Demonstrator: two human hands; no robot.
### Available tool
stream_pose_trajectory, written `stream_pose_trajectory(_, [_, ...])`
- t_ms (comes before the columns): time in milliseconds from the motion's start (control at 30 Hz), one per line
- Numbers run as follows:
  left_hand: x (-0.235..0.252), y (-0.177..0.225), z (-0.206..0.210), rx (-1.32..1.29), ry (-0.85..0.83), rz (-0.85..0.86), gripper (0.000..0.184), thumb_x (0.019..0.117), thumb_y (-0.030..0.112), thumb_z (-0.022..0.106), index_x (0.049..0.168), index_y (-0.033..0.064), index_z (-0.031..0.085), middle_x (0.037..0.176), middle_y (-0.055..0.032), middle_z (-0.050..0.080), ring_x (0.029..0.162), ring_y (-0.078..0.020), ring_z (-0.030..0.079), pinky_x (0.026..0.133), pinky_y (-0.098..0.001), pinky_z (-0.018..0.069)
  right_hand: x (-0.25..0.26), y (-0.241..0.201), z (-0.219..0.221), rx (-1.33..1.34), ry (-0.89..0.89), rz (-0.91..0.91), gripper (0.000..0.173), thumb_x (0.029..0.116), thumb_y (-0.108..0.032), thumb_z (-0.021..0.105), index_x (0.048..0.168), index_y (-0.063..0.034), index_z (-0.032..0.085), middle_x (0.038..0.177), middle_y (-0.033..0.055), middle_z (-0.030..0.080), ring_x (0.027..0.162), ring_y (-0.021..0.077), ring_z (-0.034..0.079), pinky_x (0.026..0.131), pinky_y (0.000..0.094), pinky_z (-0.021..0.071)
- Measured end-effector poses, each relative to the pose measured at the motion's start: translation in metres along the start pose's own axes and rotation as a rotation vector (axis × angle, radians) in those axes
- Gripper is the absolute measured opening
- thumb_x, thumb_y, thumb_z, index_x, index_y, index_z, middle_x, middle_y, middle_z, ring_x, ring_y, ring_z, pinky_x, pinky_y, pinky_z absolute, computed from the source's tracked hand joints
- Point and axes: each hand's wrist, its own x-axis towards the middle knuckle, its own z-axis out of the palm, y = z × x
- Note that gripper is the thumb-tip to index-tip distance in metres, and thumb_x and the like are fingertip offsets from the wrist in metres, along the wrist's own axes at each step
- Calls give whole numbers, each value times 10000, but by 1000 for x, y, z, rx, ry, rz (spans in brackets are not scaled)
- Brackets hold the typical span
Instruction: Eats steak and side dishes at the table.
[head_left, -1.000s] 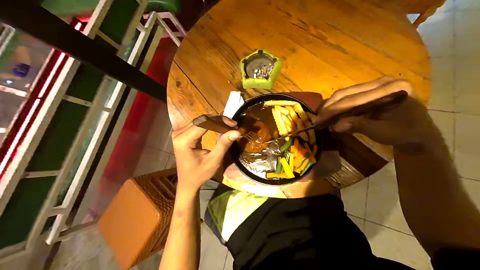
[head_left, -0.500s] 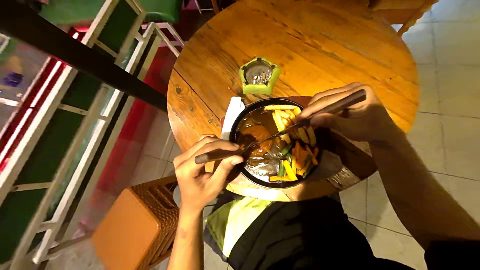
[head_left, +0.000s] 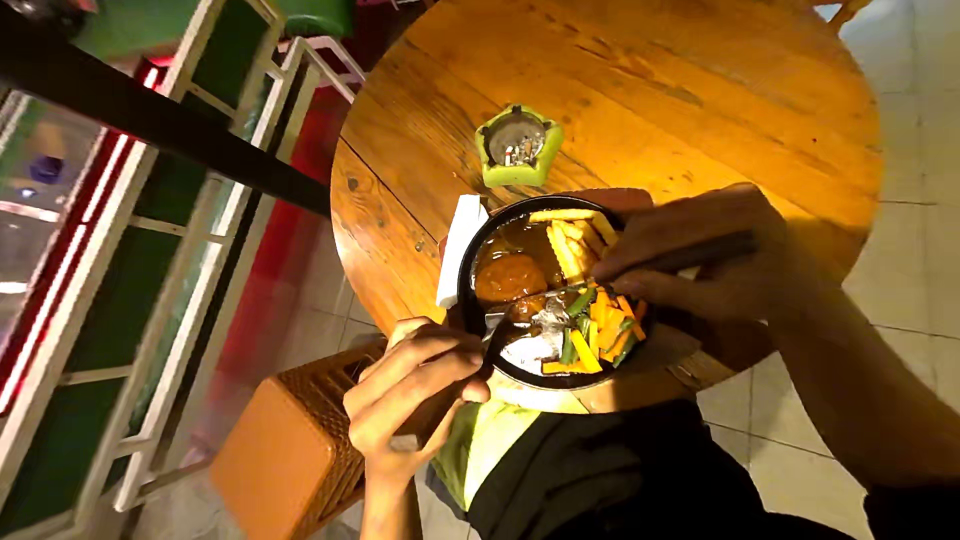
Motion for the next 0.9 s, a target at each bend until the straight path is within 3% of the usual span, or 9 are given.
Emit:
stream_pose_trajectory(133, [1,-2,0,-8,4,-4,152,934,264,761,1050,166,761,1037,-5,759,961,-173,720,925,-396,576,-21,-17,17,-140,59,-12,162,954,-228,693,995,-105,790,864,-60,733,786,-2,668,728,196,586])
stream_pose_trajectory(267, [3,-7,0,-25,1,-8,141,929,265,767,1035,173,762,1028,2,762,956,-173,722,922,-391,576,-46,-34,42,-292,71,31,201,1011,-250,622,1041,-106,758,898,11,740,829,63,687,748,236,573])
stream_pose_trajectory(467, [3,-7,0,-11,-18,2,136,938,255,757,1043,170,759,1036,4,763,970,-162,720,937,-390,571,-46,-42,36,-273,84,94,227,1020,-241,610,1101,-106,774,929,-15,739,833,18,669,746,194,567])
stream_pose_trajectory(600, [-1,-4,2,14,-26,24,135,950,248,742,1052,161,756,1037,-7,761,976,-164,718,928,-391,570,-45,-46,47,-253,52,98,235,1025,-240,620,1134,-84,759,964,21,747,878,59,689,798,235,583])
stream_pose_trajectory(700, [-4,-4,1,7,-24,12,128,951,236,740,1047,154,759,1052,-15,762,998,-176,717,945,-400,569,-45,-49,52,-283,81,142,240,1019,-251,635,1148,-96,764,973,13,744,872,48,676,782,216,571])
stream_pose_trajectory(900, [0,-6,-4,-68,181,20,134,938,224,754,1055,160,754,1033,7,759,960,-183,729,888,-380,608,-54,-62,86,-293,234,280,308,1042,-250,581,1227,-57,734,1028,50,744,896,53,686,799,219,584])
